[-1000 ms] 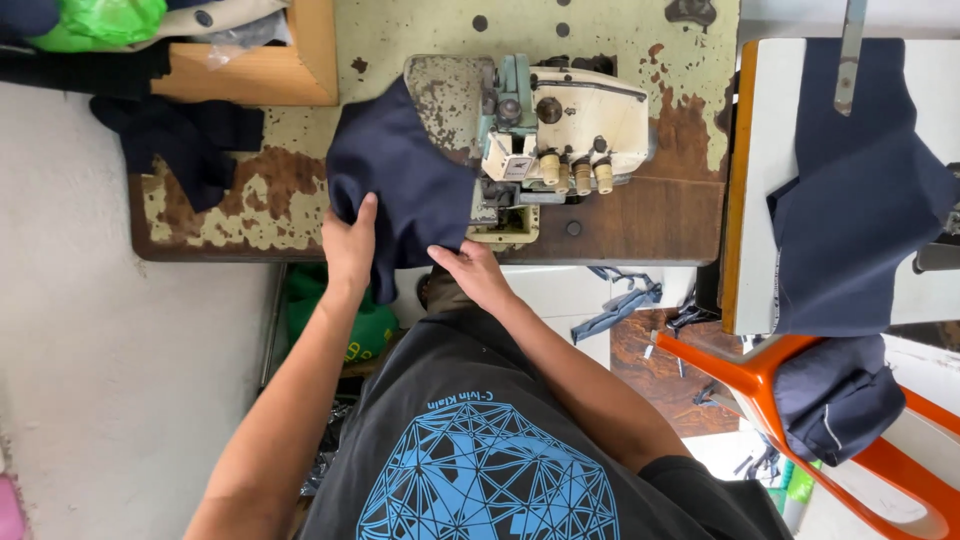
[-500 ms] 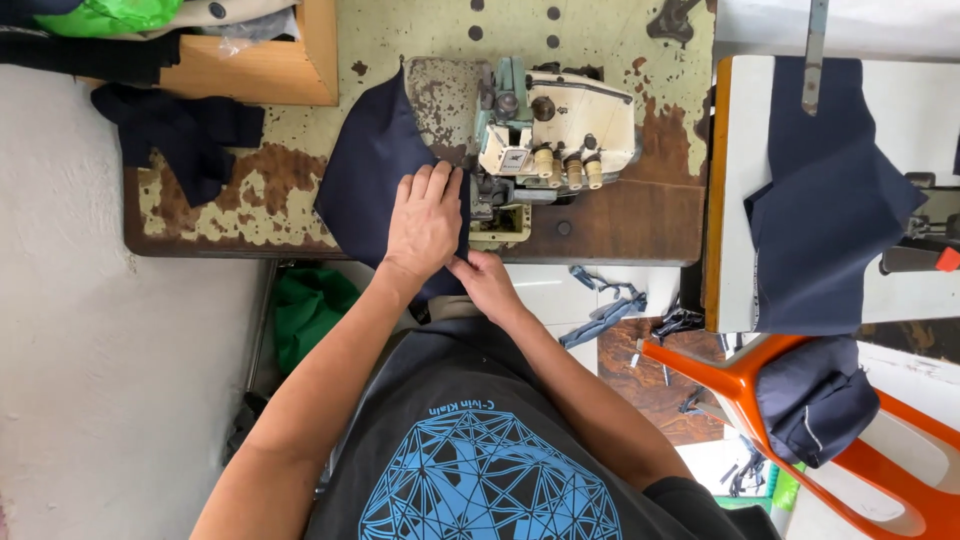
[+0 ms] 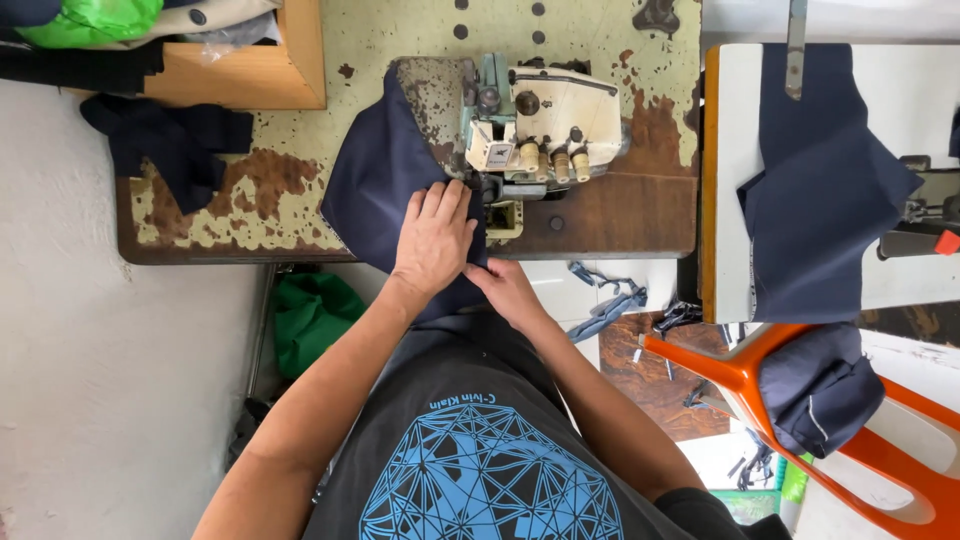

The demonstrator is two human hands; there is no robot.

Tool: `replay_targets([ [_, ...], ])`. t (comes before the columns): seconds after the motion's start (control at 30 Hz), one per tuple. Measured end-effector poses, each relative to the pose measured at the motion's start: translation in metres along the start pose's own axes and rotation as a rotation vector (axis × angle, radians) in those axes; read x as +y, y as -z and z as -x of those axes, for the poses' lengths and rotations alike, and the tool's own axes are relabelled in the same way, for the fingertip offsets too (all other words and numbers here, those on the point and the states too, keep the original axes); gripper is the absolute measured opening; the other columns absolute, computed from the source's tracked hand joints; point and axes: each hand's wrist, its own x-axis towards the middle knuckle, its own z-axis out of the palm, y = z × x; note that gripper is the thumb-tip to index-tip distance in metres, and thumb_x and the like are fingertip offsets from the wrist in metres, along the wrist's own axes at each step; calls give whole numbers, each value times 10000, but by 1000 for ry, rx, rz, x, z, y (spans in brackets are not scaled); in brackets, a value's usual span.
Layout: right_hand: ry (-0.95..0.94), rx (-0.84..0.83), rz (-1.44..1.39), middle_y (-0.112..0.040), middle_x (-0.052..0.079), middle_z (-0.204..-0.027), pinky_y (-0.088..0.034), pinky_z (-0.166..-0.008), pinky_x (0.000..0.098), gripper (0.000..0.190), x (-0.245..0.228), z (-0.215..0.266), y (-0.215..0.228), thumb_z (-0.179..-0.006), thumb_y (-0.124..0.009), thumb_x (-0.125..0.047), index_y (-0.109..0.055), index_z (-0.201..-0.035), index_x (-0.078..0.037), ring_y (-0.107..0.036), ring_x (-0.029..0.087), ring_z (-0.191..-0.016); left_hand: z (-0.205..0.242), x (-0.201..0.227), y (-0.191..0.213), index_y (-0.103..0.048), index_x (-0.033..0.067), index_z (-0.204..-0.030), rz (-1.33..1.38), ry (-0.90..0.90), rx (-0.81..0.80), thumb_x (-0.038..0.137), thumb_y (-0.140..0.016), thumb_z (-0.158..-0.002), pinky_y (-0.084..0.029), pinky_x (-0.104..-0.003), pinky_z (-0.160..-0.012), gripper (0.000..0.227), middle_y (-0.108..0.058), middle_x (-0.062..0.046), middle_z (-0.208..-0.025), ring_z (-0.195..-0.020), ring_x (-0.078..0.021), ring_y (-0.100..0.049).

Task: The person is using an industrial overlock sewing machine to finish the edges of dark blue fabric pieces.

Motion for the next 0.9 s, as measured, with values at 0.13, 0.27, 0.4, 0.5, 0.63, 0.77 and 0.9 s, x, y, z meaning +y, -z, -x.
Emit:
replay_targets([
  [0.13, -3, 12, -25, -640, 0, -560, -412, -533, 225, 262, -2, 5, 0, -900, -757, -278, -757, -707, -101, -546, 84, -580, 5, -3, 5, -597, -26, -1348, 11, -1, -1, 316, -585, -1013, -356, -455, -1092, 479, -490, -150, -1374, -1286, -302, -467],
  [0.27, -4, 4, -56, -576, -30, -504, -366, -470, 203, 295, 8, 6, -4, -909, -755, -303, -728, -670, -133, -496, 67, -512, 11, -7, 4, -553, -4, -1436, 92, -5, -20, 326, -554, -1034, -268, -531, -1189, 520, -477, -149, -1466, -1383, -313, -422],
  [0.4, -11, -24, -31, -582, -19, -505, -367, -458, 228, 341, 18, 12, -6, -949, -735, -325, -734, -678, -117, -497, 92, -494, 15, -5, 9, -520, 21, -1481, 144, 0, -48, 346, -548, -1029, -203, -575, -1242, 558, -461, -142, -1534, -1455, -326, -381],
  [0.5, -15, -33, -18, -582, -11, -504, -369, -464, 223, 348, 12, 14, -3, -952, -733, -299, -718, -662, -107, -494, 88, -514, 15, -9, 5, -489, 24, -1506, 162, -11, -60, 322, -552, -1032, -186, -587, -1247, 563, -432, -146, -1565, -1482, -339, -352],
  [0.63, -31, -44, -21, -582, 0, -497, -361, -458, 234, 367, 7, 17, -4, -961, -734, -307, -716, -659, -99, -477, 89, -499, 16, -13, -1, -487, 44, -1517, 195, -20, -61, 319, -555, -1026, -165, -588, -1257, 567, -429, -127, -1573, -1490, -328, -351],
  [0.77, -13, -51, -32, -579, -15, -496, -368, -461, 222, 370, 0, 7, -10, -972, -721, -291, -703, -653, -105, -481, 82, -501, 7, -25, -4, -491, 44, -1516, 208, -34, -41, 297, -554, -1030, -154, -597, -1258, 552, -425, -116, -1590, -1502, -324, -344],
  [0.9, 11, -58, 1, -565, -22, -488, -370, -460, 227, 398, 9, 3, -13, -990, -701, -308, -687, -640, -118, -479, 88, -483, 3, -31, 0, -501, 34, -1511, 281, -27, -22, 303, -554, -1046, -124, -596, -1265, 540, -437, -118, -1596, -1507, -314, -352],
])
